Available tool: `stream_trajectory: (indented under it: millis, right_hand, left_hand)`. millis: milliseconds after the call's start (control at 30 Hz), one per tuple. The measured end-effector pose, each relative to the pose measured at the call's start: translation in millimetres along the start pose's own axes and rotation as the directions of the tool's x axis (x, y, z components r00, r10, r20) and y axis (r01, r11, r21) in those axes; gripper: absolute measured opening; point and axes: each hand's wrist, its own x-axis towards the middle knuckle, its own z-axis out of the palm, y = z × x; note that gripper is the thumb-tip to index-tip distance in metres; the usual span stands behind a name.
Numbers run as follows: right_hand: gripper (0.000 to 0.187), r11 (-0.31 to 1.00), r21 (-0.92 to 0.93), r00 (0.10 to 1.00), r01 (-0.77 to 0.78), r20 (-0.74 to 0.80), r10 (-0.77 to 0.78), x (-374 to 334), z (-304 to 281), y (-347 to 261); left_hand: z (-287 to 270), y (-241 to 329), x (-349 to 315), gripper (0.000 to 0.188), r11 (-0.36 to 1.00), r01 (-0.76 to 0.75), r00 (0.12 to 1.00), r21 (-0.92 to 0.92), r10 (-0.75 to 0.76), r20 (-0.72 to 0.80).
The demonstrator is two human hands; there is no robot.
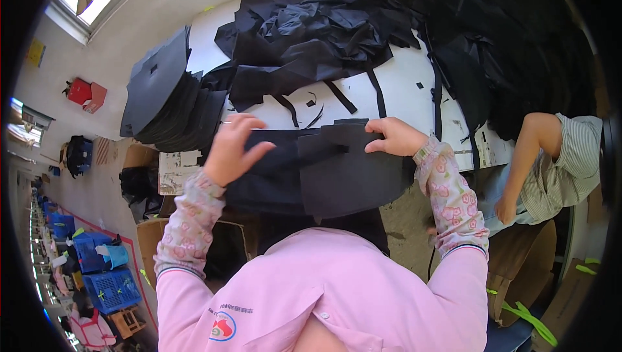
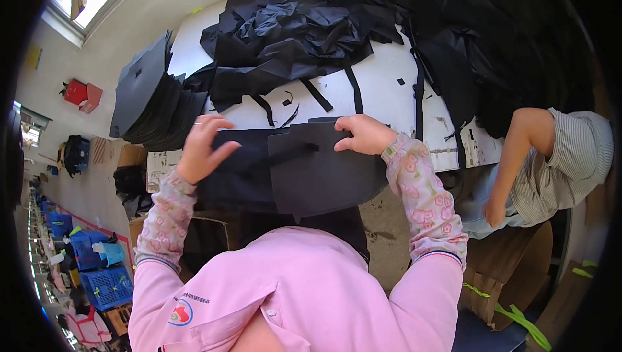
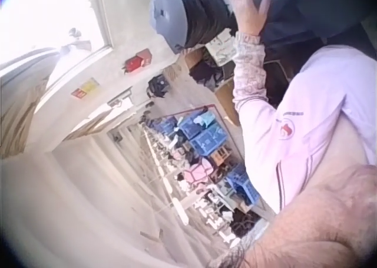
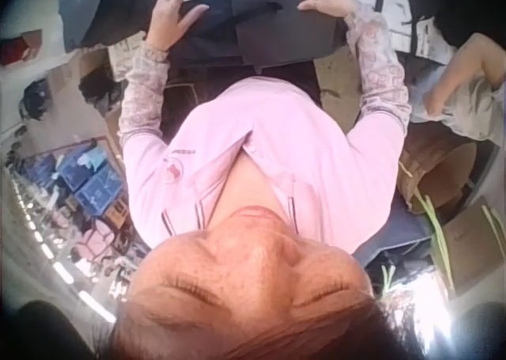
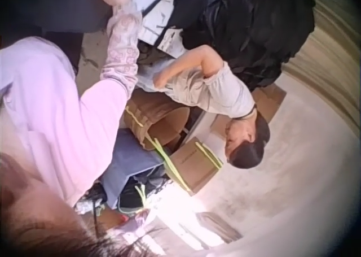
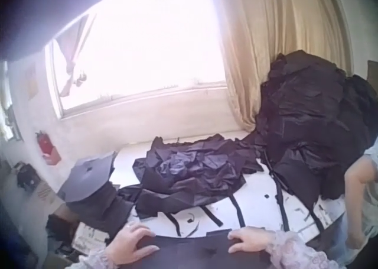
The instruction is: The recorder uses scissors to trim or inspect black fabric components at a workstation, later sorting through various pre-cut fabric pieces.
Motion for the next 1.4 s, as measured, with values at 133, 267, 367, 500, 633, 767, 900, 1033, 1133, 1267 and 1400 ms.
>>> stream_trajectory:
  millis: [133,267,367,500,633,767,900,1033,1133,1267,1400]
  right_hand:
    - [0.042,0.995,-0.034,0.991,-0.095,0.091,0.098,4.5,-5.5,-22.1]
    - [0.042,0.998,-0.020,0.998,-0.059,0.029,0.060,3.4,1.9,-18.9]
    - [0.042,0.996,-0.034,0.996,-0.088,-0.001,0.088,-2.7,7.3,-15.4]
    - [0.039,0.993,-0.060,0.995,-0.099,-0.029,0.098,-4.8,14.2,-8.9]
    - [0.037,0.987,-0.082,0.990,-0.140,-0.039,0.137,-11.0,8.3,-4.0]
    - [0.035,0.989,-0.025,0.989,-0.143,-0.044,0.142,-14.3,6.5,2.8]
    - [0.037,0.990,-0.047,0.991,-0.130,-0.028,0.129,-10.0,5.4,2.4]
    - [0.033,0.994,-0.079,0.995,-0.074,-0.077,0.068,-8.5,5.1,-1.1]
    - [0.025,0.980,0.153,0.992,-0.125,-0.006,0.127,-12.4,-8.1,7.2]
    - [0.025,0.956,-0.247,0.925,-0.159,-0.376,0.056,-14.0,-16.9,23.4]
    - [0.034,0.897,-0.384,0.961,-0.220,-0.243,0.131,-13.0,-15.8,34.3]
  left_hand:
    - [58.7,52.0,28.6,0.038,0.983,-0.180,0.953,-0.039,0.184,0.242]
    - [106.3,46.9,38.0,0.030,0.962,-0.235,0.938,0.141,0.186,0.293]
    - [125.7,41.1,54.1,0.018,0.982,-0.144,0.935,0.126,0.093,0.341]
    - [118.9,40.1,78.2,0.019,0.690,0.638,0.645,-0.341,-0.238,0.726]
    - [112.7,19.1,85.7,0.016,0.321,0.883,0.435,-0.342,-0.285,0.854]
    - [109.4,11.2,84.3,0.015,0.460,0.859,0.411,-0.226,-0.356,0.839]
    - [111.1,22.8,87.8,0.019,0.563,0.794,0.465,-0.227,-0.323,0.824]
    - [113.4,32.1,88.8,0.027,0.795,0.581,0.639,-0.176,-0.311,0.704]
    - [109.0,23.0,90.6,0.031,0.938,0.325,0.852,-0.121,-0.234,0.469]
    - [107.4,-9.8,78.8,0.029,0.961,0.251,0.926,-0.116,-0.204,0.317]
    - [125.9,-28.1,68.4,0.024,0.959,0.219,0.896,-0.180,-0.125,0.426]
